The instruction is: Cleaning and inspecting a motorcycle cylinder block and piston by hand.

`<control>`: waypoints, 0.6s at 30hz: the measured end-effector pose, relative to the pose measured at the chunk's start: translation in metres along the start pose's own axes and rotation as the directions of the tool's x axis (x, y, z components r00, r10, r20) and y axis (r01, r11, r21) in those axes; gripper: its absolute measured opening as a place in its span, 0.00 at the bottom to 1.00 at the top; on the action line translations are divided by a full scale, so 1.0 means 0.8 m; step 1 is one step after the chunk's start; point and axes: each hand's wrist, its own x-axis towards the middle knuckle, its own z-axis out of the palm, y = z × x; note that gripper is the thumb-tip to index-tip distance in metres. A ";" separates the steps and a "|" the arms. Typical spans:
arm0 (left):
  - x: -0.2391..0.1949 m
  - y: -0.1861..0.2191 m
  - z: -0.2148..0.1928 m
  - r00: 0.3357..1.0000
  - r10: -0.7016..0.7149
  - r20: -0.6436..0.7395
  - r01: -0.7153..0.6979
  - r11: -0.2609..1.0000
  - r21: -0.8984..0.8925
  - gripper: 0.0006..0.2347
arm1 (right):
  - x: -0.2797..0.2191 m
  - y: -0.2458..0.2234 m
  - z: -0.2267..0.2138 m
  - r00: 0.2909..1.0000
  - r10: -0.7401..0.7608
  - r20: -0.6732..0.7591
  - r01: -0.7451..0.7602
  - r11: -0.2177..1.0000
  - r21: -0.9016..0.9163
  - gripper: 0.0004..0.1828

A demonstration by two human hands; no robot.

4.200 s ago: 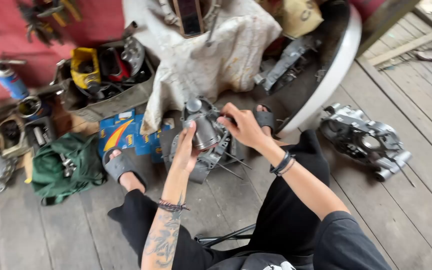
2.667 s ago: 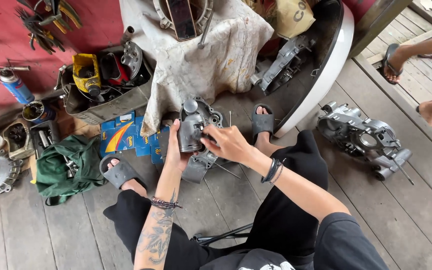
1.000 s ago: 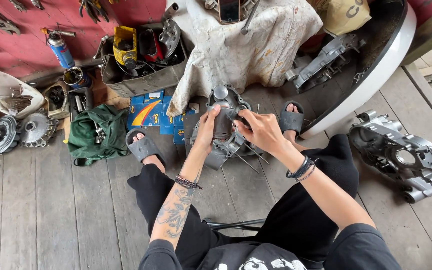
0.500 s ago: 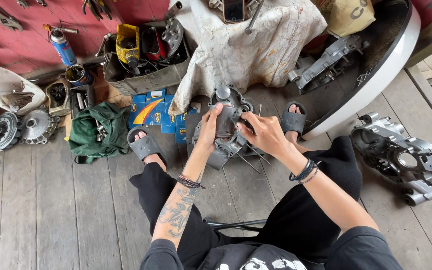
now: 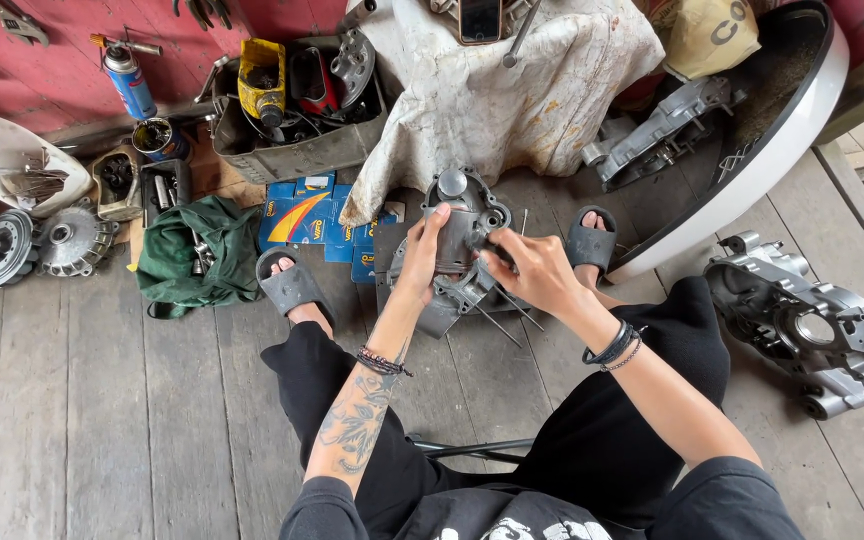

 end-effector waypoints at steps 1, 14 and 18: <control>-0.010 0.011 0.005 1.000 0.000 -0.001 0.000 1.000 -0.001 0.19 | 0.001 -0.005 -0.001 1.000 -0.001 0.001 0.001 1.000 0.001 0.05; -0.017 0.024 0.010 1.000 0.000 0.020 0.000 1.000 -0.013 0.19 | 0.005 0.007 0.000 1.000 0.015 -0.006 -0.015 0.999 -0.040 0.05; -0.039 0.046 0.021 1.000 -0.022 0.000 0.022 1.000 -0.015 0.20 | 0.002 0.007 0.001 1.000 0.020 0.001 -0.020 0.999 -0.031 0.05</control>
